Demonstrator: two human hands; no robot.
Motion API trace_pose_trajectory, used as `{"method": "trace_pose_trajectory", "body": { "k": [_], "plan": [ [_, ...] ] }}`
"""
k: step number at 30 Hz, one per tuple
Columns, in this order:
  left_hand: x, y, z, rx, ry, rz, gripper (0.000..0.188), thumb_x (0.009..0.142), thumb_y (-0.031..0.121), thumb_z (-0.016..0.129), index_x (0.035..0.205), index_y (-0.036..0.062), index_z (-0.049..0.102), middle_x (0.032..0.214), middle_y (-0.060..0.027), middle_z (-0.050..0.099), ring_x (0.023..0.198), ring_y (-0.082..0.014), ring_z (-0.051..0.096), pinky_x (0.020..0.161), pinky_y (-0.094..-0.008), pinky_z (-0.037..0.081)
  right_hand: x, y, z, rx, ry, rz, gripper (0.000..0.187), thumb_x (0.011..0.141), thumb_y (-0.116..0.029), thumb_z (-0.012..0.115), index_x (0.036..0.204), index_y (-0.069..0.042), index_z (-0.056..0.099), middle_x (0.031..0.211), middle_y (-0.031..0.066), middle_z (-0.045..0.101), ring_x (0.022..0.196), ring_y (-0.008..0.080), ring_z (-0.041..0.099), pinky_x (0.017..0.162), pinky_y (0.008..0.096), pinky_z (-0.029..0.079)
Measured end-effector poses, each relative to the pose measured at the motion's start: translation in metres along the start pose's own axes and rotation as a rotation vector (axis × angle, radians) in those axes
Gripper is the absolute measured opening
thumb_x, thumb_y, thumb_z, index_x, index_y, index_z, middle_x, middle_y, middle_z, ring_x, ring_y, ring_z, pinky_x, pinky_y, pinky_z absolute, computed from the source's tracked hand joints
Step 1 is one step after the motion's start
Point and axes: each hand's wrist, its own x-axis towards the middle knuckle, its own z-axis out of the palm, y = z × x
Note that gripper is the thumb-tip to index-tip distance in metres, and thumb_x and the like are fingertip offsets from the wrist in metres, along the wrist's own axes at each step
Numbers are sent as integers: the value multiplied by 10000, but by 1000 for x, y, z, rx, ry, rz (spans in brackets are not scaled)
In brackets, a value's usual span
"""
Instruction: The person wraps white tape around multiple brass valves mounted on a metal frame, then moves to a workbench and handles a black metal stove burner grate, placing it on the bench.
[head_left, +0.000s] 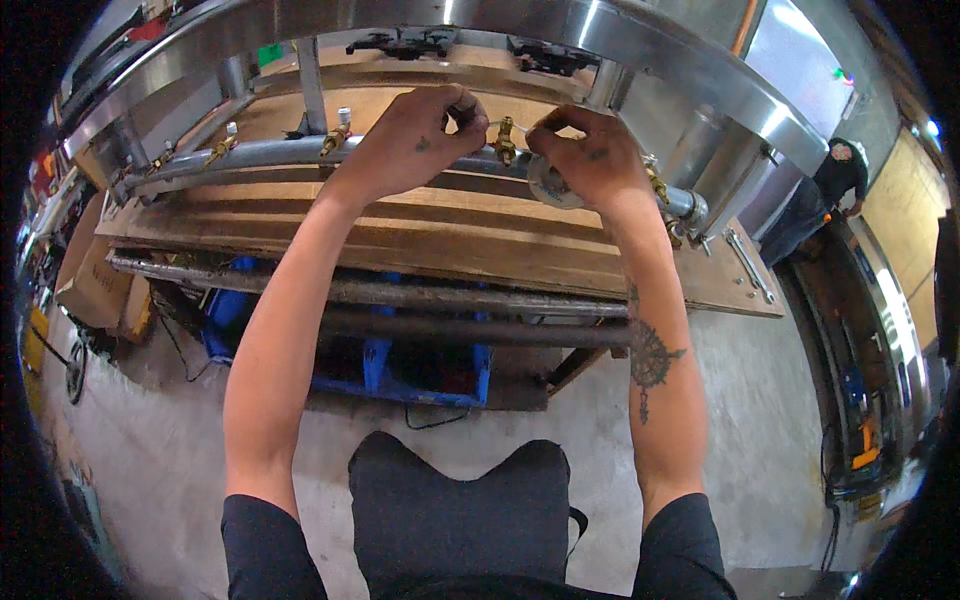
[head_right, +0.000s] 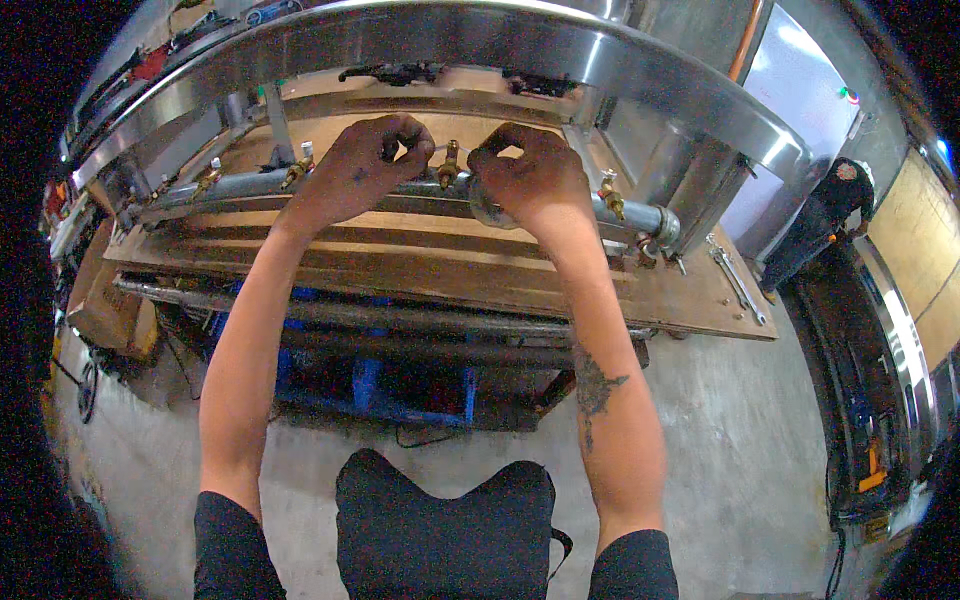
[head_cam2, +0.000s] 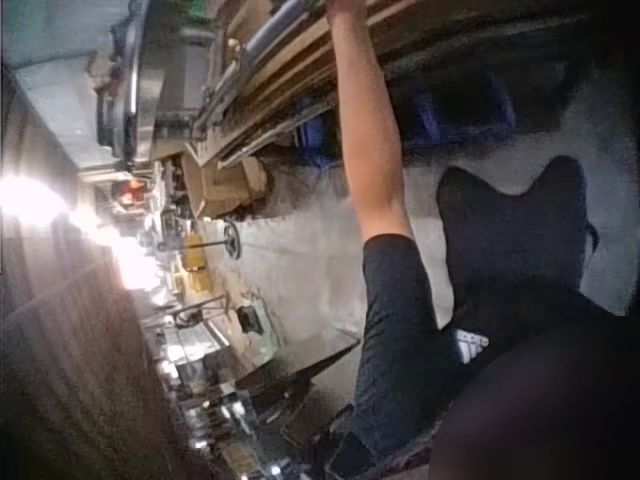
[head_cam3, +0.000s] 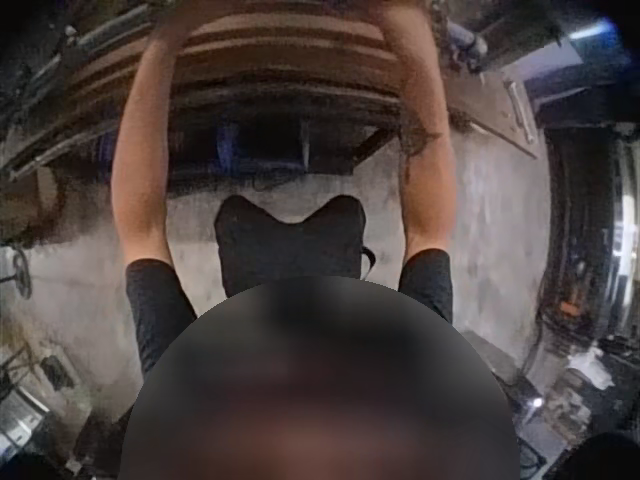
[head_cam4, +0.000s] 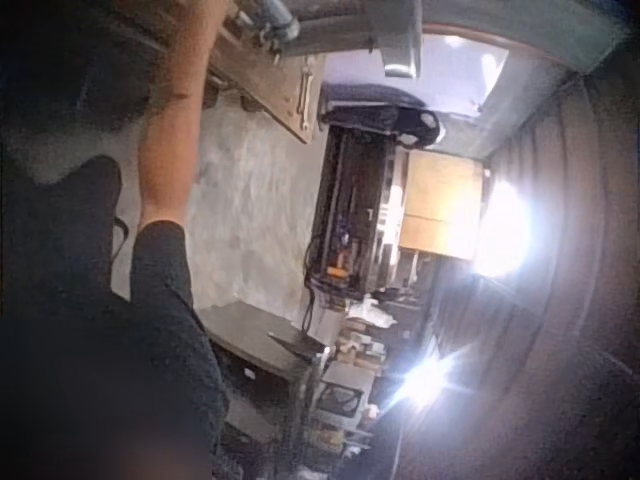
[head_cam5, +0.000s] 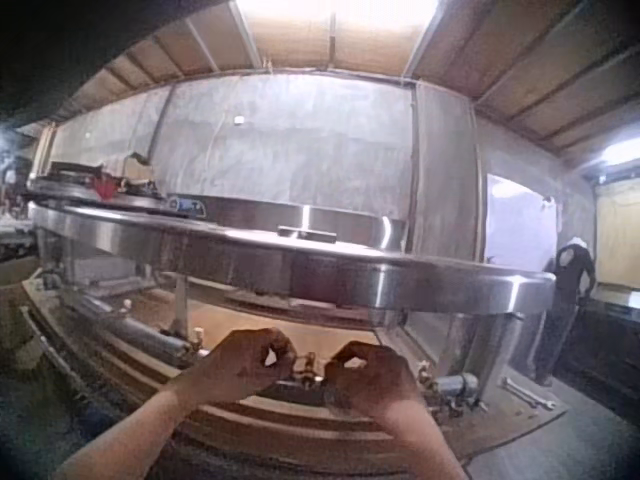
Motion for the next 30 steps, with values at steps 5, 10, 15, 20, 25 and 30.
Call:
{"method": "trace_pose_trajectory", "body": {
  "k": [5, 10, 15, 20, 25, 30],
  "plan": [
    [6, -3, -1, -17, -38, 66, 315, 1000, 322, 677, 1056, 14, 704, 876, -86, 701, 806, -140, 593, 752, -340, 500, 2, 6, 3, -25, 65, -207, 301, 834, -366, 739, 1020, -135, 792, 870, 157, 767, 852, 317, 759, 797, 421, 582],
    [8, -1, 0, -65, -7, 135, 373, 973, 355, 689, 1100, 9, 751, 994, -164, 760, 893, -266, 708, 836, -379, 541, 9, 7, 0, -4, -1, -150, 308, 862, -338, 787, 1053, -96, 784, 836, 41, 725, 760, 118, 629, 685, 279, 498],
    [12, -1, -4, -65, -84, 124, 336, 987, 352, 703, 1124, 49, 753, 1039, -86, 746, 1008, -167, 668, 915, -365, 527, 10, 7, 2, -15, 41, -139, 310, 855, -341, 794, 1050, -100, 794, 854, 36, 740, 766, 118, 644, 697, 281, 509],
    [26, 1, -10, 103, -78, 309, 256, 950, 246, 720, 1122, 60, 757, 1036, -103, 713, 994, -241, 681, 907, -379, 532, 9, 6, 1, 58, 25, -107, 299, 853, -331, 794, 1045, -101, 799, 903, 41, 757, 793, 127, 658, 732, 296, 525],
    [41, 3, -18, 234, -210, 462, 221, 945, 198, 703, 1102, 51, 755, 1023, -128, 688, 988, -277, 688, 897, -394, 544, 10, 3, 0, 38, 29, -86, 294, 854, -321, 783, 1049, -101, 798, 953, 45, 760, 837, 130, 657, 764, 301, 526],
    [46, 7, -21, 167, -265, 393, 214, 945, 192, 689, 1091, 53, 763, 1046, -137, 719, 984, -279, 717, 899, -390, 564, 8, 4, 3, 27, 22, -77, 291, 869, -320, 765, 1046, -92, 797, 962, 37, 755, 825, 121, 647, 763, 297, 521]
  ]
}}
